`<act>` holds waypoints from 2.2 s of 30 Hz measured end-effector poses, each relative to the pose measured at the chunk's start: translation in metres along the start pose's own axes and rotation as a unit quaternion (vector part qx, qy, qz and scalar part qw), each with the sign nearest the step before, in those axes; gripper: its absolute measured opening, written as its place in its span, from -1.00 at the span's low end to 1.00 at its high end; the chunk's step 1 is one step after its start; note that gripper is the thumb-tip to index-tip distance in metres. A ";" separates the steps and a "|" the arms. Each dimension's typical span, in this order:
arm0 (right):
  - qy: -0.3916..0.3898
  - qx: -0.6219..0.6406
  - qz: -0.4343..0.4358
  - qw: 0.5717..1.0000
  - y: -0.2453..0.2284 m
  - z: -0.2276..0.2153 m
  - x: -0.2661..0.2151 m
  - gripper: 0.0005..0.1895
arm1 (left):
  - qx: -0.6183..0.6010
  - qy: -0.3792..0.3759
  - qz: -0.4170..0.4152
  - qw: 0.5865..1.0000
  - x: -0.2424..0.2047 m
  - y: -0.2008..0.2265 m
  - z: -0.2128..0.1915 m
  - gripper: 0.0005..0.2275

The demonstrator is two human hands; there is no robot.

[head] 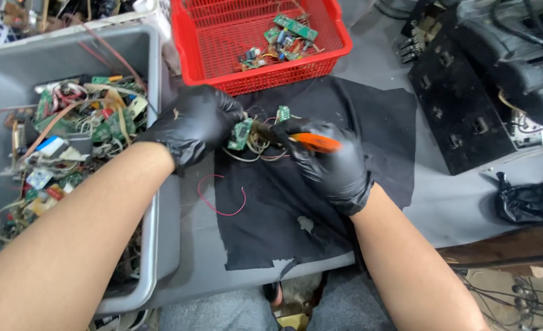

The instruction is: The person picks up various electronic components, including circuit boards and capacitors, from a grey bin. Using a brush, they clean the components over a black cloth and place them into a red basket. The process is repeated for several items.

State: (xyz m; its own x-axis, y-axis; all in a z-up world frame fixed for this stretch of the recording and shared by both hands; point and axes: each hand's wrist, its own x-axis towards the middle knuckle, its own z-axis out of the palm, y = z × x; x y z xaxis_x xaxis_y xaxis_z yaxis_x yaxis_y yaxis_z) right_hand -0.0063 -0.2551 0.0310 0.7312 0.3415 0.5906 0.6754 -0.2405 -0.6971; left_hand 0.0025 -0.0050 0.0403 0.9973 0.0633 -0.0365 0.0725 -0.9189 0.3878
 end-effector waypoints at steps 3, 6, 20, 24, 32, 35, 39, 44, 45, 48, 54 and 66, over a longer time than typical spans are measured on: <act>0.025 0.140 0.059 0.988 0.001 0.018 -0.009 -0.91 | -0.178 0.009 -0.044 0.983 0.003 -0.003 0.004 -0.92; 0.021 0.084 0.045 0.995 0.013 0.015 -0.005 -0.92 | -0.052 0.026 -0.014 0.998 0.009 -0.005 0.015 -0.92; 0.045 -0.016 -0.008 0.999 0.001 0.004 -0.002 -0.94 | -0.044 0.140 0.086 0.985 -0.005 -0.009 0.022 -0.81; 0.082 0.165 0.069 0.980 -0.024 0.012 -0.006 -0.92 | -0.049 0.134 0.054 0.988 -0.021 0.019 0.004 -0.75; 0.085 0.074 -0.057 0.992 0.015 0.023 -0.001 -0.92 | -0.070 0.111 0.041 0.990 0.000 -0.005 0.014 -0.84; 0.113 0.086 -0.039 0.989 0.017 0.021 -0.004 -0.95 | -0.060 0.110 0.034 0.992 0.014 -0.014 0.026 -0.86; 0.164 0.098 -0.008 0.982 0.021 0.024 -0.001 -0.92 | -0.047 0.138 0.041 0.989 0.021 -0.021 0.033 -0.84; 0.217 0.111 0.022 0.969 0.033 0.011 0.003 -0.85 | -0.029 0.159 0.045 0.986 0.008 -0.011 0.017 -0.82; 0.234 0.116 0.031 0.965 0.036 0.007 0.004 -0.83 | -0.051 0.178 0.049 0.981 0.009 -0.012 0.017 -0.82; 0.266 0.126 0.050 0.954 0.045 0.000 0.013 -0.78 | -0.138 0.172 0.032 0.975 0.015 -0.008 0.012 -0.85; 0.336 0.140 0.088 0.927 0.059 -0.018 0.014 -0.68 | -0.279 0.186 0.071 0.939 -0.004 0.019 -0.017 -0.91; 0.307 0.137 0.106 0.936 0.033 -0.008 0.015 -0.73 | -0.114 -0.033 0.140 0.983 -0.012 0.011 -0.005 -0.88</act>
State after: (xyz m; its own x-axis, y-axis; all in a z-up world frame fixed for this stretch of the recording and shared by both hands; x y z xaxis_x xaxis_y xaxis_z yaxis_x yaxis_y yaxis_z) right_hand 0.0273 -0.2653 0.0199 0.8201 -0.2931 0.4914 0.5210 0.0273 -0.8531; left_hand -0.0086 -0.0140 0.0493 0.9762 -0.2123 0.0453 -0.1979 -0.7849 0.5872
